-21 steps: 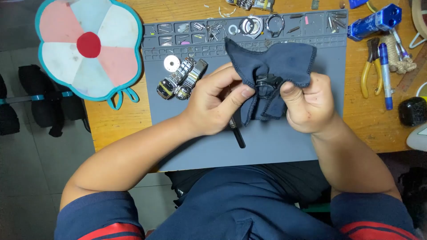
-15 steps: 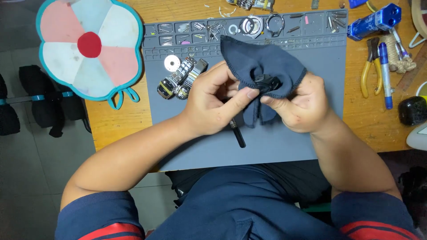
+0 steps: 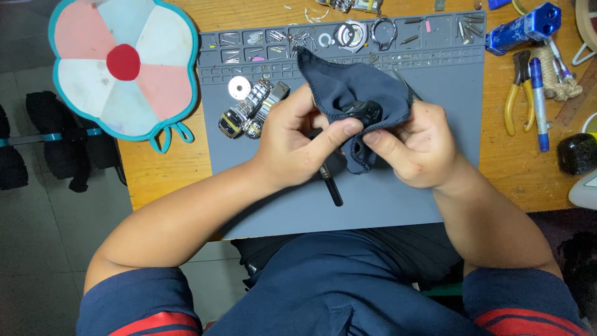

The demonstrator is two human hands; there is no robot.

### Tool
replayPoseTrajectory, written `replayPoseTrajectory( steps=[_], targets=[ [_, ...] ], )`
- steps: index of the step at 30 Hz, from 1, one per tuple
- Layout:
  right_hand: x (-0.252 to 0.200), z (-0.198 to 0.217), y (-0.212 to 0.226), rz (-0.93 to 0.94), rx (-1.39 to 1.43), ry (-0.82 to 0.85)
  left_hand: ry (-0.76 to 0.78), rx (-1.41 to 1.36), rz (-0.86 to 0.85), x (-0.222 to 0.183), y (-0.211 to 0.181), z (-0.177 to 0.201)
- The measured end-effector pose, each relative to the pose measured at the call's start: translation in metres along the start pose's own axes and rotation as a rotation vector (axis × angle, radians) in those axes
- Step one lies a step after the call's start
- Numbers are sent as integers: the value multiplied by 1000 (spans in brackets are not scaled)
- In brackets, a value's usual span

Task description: Polishing a watch crystal and case, then using tweezers and precision tools to manipulate and assemble small internal components.

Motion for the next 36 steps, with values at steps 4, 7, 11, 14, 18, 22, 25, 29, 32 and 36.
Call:
replayPoseTrajectory(
  steps=[4, 7, 11, 14, 18, 22, 25, 29, 32, 36],
  targets=[
    [6, -3, 10, -20, -44, -44, 142, 128, -63, 5, -6, 1],
    [3, 0, 11, -42, -121, -32, 211, 72, -34, 4, -4, -4],
    [-2, 2, 12, -91, -289, -1, 250, 95, 94, 1, -2, -5],
    [1, -2, 17, -121, -307, 55, 269, 142, 182, 1, -3, -2],
    [-10, 5, -4, -122, -258, 42, 244, 152, 154, 1, -5, -3],
    [-11, 6, -6, -90, -241, 34, 315, 152, 149, -1, -4, -4],
    [-9, 6, -2, -68, -371, -25, 328, 105, 150, -4, -1, -7],
    [-10, 7, -2, -102, -339, -37, 272, 79, 150, -7, 1, -7],
    [-9, 4, -2, -98, -272, 44, 243, 104, 120, -2, -7, -5],
    [-3, -2, 8, -33, -363, 103, 215, 273, 94, 6, -15, -3]
  ],
)
Point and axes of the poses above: each hand's wrist, its own x-axis towards the middle knuckle, its own z-axis out of the back of the hand, y = z × x, the point moved 4 cm from there along x, towards the middle knuckle, and after that the axes turned 7 degrees about -z, right-handed, at the moved point
